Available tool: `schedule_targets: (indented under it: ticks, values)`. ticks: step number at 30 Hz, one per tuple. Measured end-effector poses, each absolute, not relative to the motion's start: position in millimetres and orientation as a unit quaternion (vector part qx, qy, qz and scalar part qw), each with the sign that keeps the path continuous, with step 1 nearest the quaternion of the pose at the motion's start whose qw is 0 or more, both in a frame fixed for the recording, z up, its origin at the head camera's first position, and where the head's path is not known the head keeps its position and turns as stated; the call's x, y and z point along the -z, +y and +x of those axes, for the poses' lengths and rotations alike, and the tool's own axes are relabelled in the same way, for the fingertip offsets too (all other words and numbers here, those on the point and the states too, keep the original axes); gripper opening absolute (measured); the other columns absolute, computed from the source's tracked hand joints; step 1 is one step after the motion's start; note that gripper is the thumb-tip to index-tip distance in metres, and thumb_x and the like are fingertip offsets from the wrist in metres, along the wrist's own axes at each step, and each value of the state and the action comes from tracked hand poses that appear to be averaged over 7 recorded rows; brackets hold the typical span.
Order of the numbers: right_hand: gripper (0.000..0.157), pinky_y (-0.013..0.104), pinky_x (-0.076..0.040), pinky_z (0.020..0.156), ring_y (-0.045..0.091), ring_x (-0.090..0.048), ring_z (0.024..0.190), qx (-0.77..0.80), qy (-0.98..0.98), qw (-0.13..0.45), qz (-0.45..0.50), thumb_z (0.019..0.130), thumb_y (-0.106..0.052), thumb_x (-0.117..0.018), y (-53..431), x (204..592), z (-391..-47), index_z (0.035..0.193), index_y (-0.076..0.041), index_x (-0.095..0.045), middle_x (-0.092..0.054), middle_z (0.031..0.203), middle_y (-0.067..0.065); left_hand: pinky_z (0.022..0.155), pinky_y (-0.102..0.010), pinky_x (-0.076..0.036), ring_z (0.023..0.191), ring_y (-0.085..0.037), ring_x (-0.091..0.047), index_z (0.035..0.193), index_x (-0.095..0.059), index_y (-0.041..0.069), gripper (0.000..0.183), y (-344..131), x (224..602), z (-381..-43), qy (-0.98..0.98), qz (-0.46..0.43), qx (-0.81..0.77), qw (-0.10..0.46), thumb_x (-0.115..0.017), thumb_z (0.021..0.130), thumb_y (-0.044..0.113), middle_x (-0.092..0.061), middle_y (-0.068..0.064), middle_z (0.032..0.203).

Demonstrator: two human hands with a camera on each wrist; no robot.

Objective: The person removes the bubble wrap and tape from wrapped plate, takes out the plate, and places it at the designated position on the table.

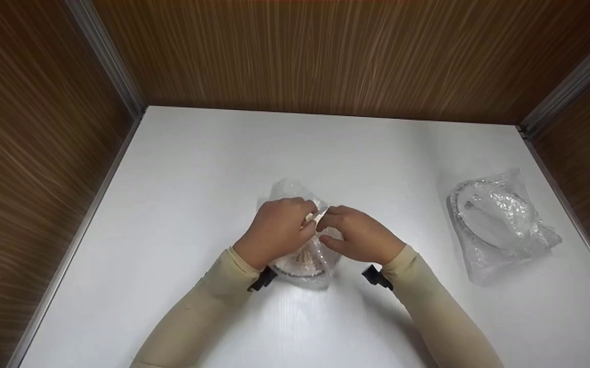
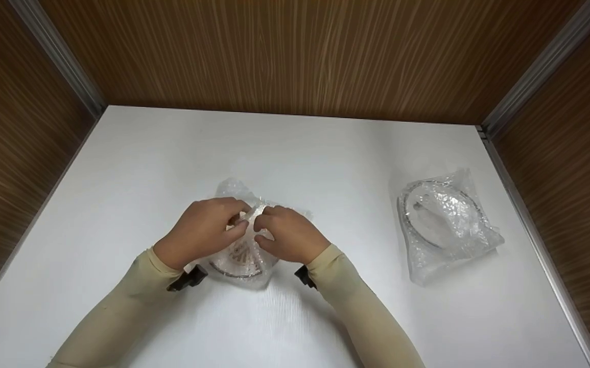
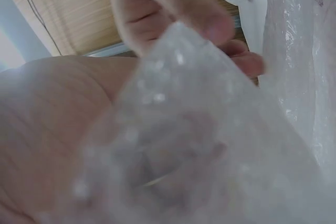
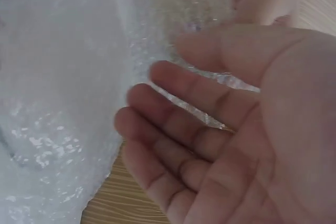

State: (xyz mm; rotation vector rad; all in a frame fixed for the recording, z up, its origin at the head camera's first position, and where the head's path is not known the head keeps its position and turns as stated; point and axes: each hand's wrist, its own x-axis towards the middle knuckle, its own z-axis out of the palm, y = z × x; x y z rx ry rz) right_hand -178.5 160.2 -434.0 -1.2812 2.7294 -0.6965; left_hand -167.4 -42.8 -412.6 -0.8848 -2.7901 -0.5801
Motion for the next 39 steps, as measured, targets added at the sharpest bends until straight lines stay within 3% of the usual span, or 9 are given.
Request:
schedule_targets:
  ticks: [2, 8, 14, 18, 21, 24, 29, 35, 39]
  values:
    - [0.017, 0.033, -0.047, 0.086, 0.014, -0.059, 0.097, 0.205, 0.887, 0.039, -0.411, 0.089, -0.02, -0.063, 158.8, 436.6, -177.8, 0.104, -0.015, -0.069, -0.063, 0.104, -0.005, 0.049, -0.028, -0.041, 0.056, -0.009, -0.049, 0.086, -0.064, 0.015, 0.009, -42.6, 413.1, -167.2, -0.93, -0.293, 0.205, 0.079, -0.057, 0.083, 0.019, -0.055, 0.007, 0.066]
    - [0.028, 0.034, -0.048, 0.087, 0.014, -0.058, 0.1, 0.161, 0.899, 0.08, -0.398, 0.088, -0.024, -0.062, 154.3, 444.4, -172.6, 0.115, -0.02, -0.065, -0.061, 0.108, -0.003, 0.048, -0.026, -0.039, 0.054, -0.008, -0.046, 0.075, -0.057, 0.017, 0.006, -41.9, 415.5, -167.5, -0.926, -0.294, 0.222, 0.081, -0.057, 0.081, 0.017, -0.052, 0.01, 0.062]
    - [0.033, 0.033, -0.051, 0.077, 0.014, -0.059, 0.091, 0.153, 0.907, 0.06, -0.388, 0.085, -0.03, -0.067, 143.1, 451.8, -169.3, 0.114, -0.015, -0.062, -0.061, 0.104, -0.002, 0.047, -0.025, -0.036, 0.052, -0.008, -0.042, 0.069, -0.051, 0.018, 0.015, -42.8, 417.2, -168.6, -0.924, -0.301, 0.216, 0.097, -0.054, 0.082, 0.012, -0.046, 0.008, 0.059]
    - [0.044, 0.031, -0.051, 0.07, 0.014, -0.059, 0.086, 0.145, 0.913, 0.046, -0.38, 0.083, -0.038, -0.07, 137.7, 457.0, -167.3, 0.117, -0.012, -0.061, -0.062, 0.102, 0.001, 0.049, -0.025, -0.04, 0.055, -0.008, -0.047, 0.073, -0.056, 0.017, 0.017, -44.1, 417.3, -168.7, -0.919, -0.31, 0.226, 0.092, -0.056, 0.089, 0.013, -0.054, 0.007, 0.064]
    - [0.041, 0.03, -0.051, 0.068, 0.014, -0.058, 0.084, 0.136, 0.915, 0.039, -0.378, 0.083, -0.037, -0.07, 136.1, 459.2, -166.8, 0.113, -0.011, -0.06, -0.061, 0.1, 0.0, 0.053, -0.026, -0.045, 0.059, -0.008, -0.055, 0.08, -0.063, 0.016, 0.013, -45.9, 416.6, -168.4, -0.919, -0.305, 0.235, 0.08, -0.062, 0.092, 0.021, -0.063, 0.007, 0.071]
    - [0.036, 0.031, -0.051, 0.067, 0.015, -0.058, 0.083, 0.13, 0.916, 0.036, -0.379, 0.083, -0.034, -0.069, 136.0, 459.0, -166.4, 0.109, -0.01, -0.061, -0.06, 0.098, 0.0, 0.057, -0.026, -0.048, 0.063, -0.008, -0.059, 0.084, -0.067, 0.015, 0.013, -48.4, 415.8, -168.5, -0.924, -0.285, 0.246, 0.059, -0.068, 0.088, 0.027, -0.067, 0.006, 0.075]
    - [0.036, 0.033, -0.052, 0.069, 0.017, -0.06, 0.085, 0.126, 0.916, 0.038, -0.38, 0.083, -0.036, -0.068, 135.4, 456.7, -166.8, 0.108, -0.01, -0.063, -0.06, 0.099, 0.0, 0.059, -0.025, -0.048, 0.063, -0.007, -0.059, 0.082, -0.068, 0.014, 0.013, -50.7, 413.6, -168.8, -0.932, -0.252, 0.259, 0.025, -0.07, 0.086, 0.026, -0.067, 0.006, 0.074]
    - [0.034, 0.034, -0.052, 0.067, 0.017, -0.058, 0.081, 0.12, 0.916, 0.039, -0.38, 0.083, -0.036, -0.068, 134.5, 455.5, -165.9, 0.103, -0.009, -0.064, -0.059, 0.097, -0.001, 0.059, -0.025, -0.048, 0.061, -0.006, -0.056, 0.083, -0.071, 0.014, 0.008, -50.8, 412.2, -169.2, -0.932, -0.247, 0.263, 0.023, -0.064, 0.088, 0.016, -0.067, 0.007, 0.074]
    - [0.034, 0.034, -0.051, 0.067, 0.017, -0.057, 0.081, 0.115, 0.918, 0.037, -0.377, 0.083, -0.037, -0.068, 133.3, 456.1, -165.9, 0.102, -0.009, -0.064, -0.058, 0.095, -0.001, 0.052, -0.027, -0.044, 0.055, -0.006, -0.049, 0.078, -0.069, 0.017, 0.015, -52.0, 411.7, -169.0, -0.931, -0.263, 0.244, 0.065, -0.058, 0.087, 0.011, -0.062, 0.009, 0.066]
